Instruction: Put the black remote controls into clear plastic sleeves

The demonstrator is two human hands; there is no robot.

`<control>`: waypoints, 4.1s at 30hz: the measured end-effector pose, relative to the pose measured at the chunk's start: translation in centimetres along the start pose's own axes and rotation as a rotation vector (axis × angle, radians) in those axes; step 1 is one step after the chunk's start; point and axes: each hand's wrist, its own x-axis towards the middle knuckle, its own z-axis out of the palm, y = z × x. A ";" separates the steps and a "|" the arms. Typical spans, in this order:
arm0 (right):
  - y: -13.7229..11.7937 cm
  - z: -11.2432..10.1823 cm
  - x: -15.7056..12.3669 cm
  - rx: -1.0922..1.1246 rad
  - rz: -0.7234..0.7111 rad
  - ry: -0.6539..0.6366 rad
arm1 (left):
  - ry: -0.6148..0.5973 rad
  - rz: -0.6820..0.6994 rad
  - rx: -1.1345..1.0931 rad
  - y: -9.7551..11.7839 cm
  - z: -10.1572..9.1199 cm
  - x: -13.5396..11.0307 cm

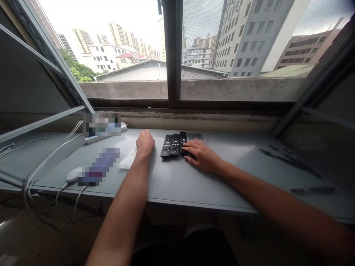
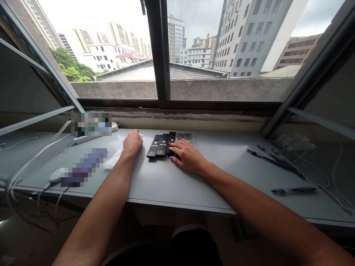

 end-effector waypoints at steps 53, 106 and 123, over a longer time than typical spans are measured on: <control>-2.8 -0.5 0.5 0.597 0.237 0.557 | -0.737 0.385 -1.687 6.0 -1.1 -4.2; -1.7 -0.6 0.5 0.197 0.046 0.471 | -0.510 -0.202 -2.109 6.3 -0.8 -2.0; -1.5 -0.6 0.4 0.184 0.015 0.421 | -0.622 -0.081 -1.928 6.5 -0.4 -3.0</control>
